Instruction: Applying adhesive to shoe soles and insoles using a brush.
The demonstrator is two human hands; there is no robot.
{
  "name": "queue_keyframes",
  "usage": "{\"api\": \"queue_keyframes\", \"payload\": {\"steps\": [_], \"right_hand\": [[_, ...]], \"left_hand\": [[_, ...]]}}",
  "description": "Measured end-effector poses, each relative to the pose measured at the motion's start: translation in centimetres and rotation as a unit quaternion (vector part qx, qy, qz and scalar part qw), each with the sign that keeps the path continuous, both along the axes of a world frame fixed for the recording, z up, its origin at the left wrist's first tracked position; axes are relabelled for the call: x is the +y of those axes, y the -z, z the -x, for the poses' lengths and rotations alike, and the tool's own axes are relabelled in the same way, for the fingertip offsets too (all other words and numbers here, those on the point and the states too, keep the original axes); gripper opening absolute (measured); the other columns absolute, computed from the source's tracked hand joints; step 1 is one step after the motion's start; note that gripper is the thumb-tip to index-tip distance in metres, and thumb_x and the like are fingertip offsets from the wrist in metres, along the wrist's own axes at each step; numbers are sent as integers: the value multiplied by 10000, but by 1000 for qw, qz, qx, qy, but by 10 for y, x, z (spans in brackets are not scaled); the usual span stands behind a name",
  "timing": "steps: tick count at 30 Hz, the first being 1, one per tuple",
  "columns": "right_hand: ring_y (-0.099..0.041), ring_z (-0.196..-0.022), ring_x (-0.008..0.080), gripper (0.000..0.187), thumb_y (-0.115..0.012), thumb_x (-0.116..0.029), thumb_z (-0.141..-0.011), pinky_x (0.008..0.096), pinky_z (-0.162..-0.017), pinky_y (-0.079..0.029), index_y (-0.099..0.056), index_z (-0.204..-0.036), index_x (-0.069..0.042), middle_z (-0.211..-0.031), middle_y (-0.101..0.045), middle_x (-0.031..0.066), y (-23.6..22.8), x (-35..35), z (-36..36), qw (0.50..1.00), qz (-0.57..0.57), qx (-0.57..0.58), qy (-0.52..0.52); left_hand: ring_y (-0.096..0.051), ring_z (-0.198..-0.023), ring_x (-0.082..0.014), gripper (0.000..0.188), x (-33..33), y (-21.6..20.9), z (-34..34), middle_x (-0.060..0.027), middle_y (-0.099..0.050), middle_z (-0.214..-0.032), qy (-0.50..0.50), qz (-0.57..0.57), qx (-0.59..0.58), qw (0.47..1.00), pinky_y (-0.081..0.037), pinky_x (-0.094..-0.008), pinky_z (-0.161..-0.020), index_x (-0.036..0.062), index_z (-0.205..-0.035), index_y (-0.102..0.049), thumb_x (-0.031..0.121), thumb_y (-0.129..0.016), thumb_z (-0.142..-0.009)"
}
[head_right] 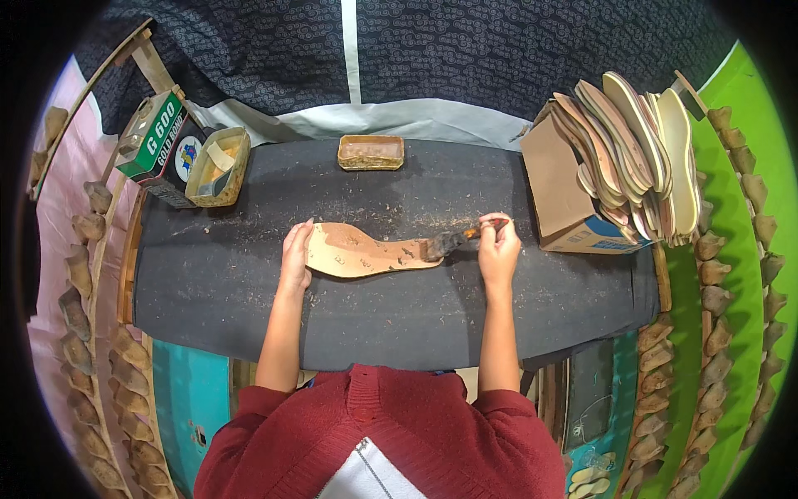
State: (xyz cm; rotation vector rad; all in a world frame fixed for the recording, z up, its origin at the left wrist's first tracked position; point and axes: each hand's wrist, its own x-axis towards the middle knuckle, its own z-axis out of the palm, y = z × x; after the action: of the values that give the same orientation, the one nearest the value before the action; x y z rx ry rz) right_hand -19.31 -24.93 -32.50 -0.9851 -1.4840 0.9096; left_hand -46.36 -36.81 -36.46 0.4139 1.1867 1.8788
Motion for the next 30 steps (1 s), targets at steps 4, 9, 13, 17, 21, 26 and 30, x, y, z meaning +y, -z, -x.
{"api": "queue_keyframes", "payload": {"steps": [4,9,13,17,21,26,30], "right_hand": [[-415,-573,45,59,-449,-27,-787,184,-510,-344,-502,-808,-11,-643,-473,-17,-19,-9,1,989,-64,-110,80],[-430,-574,43,60,-454,-37,-790,184,-505,-358,-506,-812,-15,-650,-481,-18,-10,-18,11,999,16,7,-27],[-437,-561,58,54,-459,-33,-780,196,-504,-364,-505,-800,-12,-646,-491,2,-5,-1,-1,998,-35,-35,49],[-438,-603,43,56,-464,-34,-779,182,-531,-357,-504,-811,-12,-660,-493,-5,-16,-10,-4,984,-73,-131,92],[-420,-601,35,63,-461,-10,-779,174,-525,-346,-504,-825,-14,-688,-495,-9,-7,-16,0,999,-23,-21,-23],[-425,-607,31,54,-447,0,-794,167,-532,-347,-493,-820,-12,-699,-498,-6,-6,0,-13,998,-34,-33,30],[-442,-623,42,58,-460,-18,-791,174,-550,-361,-499,-832,-7,-707,-509,3,-7,-20,-1,997,-57,-4,-56]], "left_hand": [[-523,-811,-100,119,0,8,4,-19,-543,-834,12,7,11,1000,-401,-225,-738,67,-854,-487,173,-500,-802],[-523,-811,-98,121,-2,15,8,-20,-545,-832,19,-7,6,1000,-401,-222,-736,63,-856,-493,172,-495,-803],[-525,-805,-97,116,1,14,7,-20,-547,-830,17,7,7,1000,-404,-219,-731,65,-849,-496,174,-488,-807],[-527,-797,-95,113,0,13,6,-18,-548,-826,14,-2,13,1000,-405,-219,-727,69,-843,-494,176,-489,-808],[-498,-759,-68,92,0,10,4,-13,-535,-799,3,0,-1,1000,-393,-205,-707,57,-804,-487,148,-479,-816],[-499,-762,-67,98,0,10,5,-13,-533,-800,5,6,1,1000,-395,-206,-707,58,-805,-485,156,-483,-814],[-527,-788,-95,124,0,15,5,-17,-548,-818,8,-2,9,1000,-406,-221,-724,64,-846,-495,180,-497,-802]]}}
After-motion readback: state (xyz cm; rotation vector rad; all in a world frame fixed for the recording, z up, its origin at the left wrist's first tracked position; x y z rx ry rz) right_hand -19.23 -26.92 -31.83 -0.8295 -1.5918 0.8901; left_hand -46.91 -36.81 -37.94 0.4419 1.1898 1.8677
